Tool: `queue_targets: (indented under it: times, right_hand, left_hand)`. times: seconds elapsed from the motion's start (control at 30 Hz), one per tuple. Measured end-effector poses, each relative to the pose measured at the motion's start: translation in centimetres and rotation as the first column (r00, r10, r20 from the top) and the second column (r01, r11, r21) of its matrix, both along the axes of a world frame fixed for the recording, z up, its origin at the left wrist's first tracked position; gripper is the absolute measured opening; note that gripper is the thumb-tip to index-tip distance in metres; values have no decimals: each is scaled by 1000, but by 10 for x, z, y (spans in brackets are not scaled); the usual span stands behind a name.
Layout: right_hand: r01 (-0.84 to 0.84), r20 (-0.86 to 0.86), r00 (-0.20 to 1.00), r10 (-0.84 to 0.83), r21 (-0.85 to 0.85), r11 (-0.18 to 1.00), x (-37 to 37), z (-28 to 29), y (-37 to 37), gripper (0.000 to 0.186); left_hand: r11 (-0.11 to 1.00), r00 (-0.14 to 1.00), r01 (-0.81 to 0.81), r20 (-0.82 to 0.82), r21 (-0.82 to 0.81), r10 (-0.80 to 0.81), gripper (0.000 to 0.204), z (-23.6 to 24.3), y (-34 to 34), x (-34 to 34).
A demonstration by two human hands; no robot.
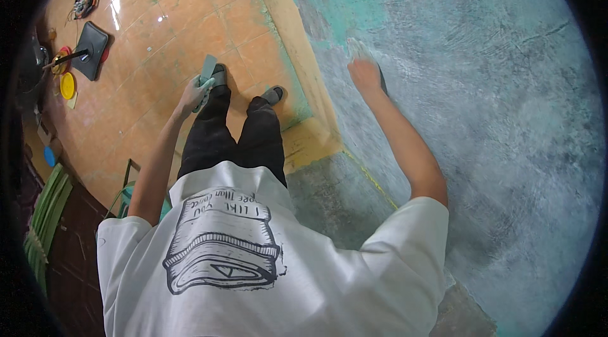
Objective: Apply plaster filler to a wall and smooth it using a putty knife and a sanding block.
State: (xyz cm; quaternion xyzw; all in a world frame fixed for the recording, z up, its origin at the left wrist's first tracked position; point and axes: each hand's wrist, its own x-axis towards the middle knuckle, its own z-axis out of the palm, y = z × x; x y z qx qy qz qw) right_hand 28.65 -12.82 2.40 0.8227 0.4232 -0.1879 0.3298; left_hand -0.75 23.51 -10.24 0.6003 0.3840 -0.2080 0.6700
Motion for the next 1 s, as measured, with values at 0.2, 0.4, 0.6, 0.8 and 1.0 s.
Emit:
queue_targets:
  times: [0.2, 0.4, 0.6, 0.8, 1.0]
  right_hand:
    - [9, -11, 1000, -10, -40, 999, -5, 75, 3, 49]
    - [-256, 171, 957, 234, 115, 960, -21, 175, 0, 52]
    - [-185, 60, 982, 181, 88, 979, -6, 53, 0, 56]
    - [-139, -21, 990, 139, -4, 990, -1, 33, 1, 56]
    - [-288, -4, 958, 288, 12, 958, -8, 119, -23, 53]
  left_hand:
    - [998, 996, -49, -71, -39, 46, 26, 5, 15, -15]
    - [994, 994, -101, -36, -43, 99, 26, -25, 9, -10]
    - [998, 998, -69, 0, 3, 69, 28, -8, -10, 14]
    - [996, 996, -90, 24, -2, 90, 27, 18, -1, 12]
    - [966, 968, -249, -6, -67, 249, 26, -17, 14, -14]
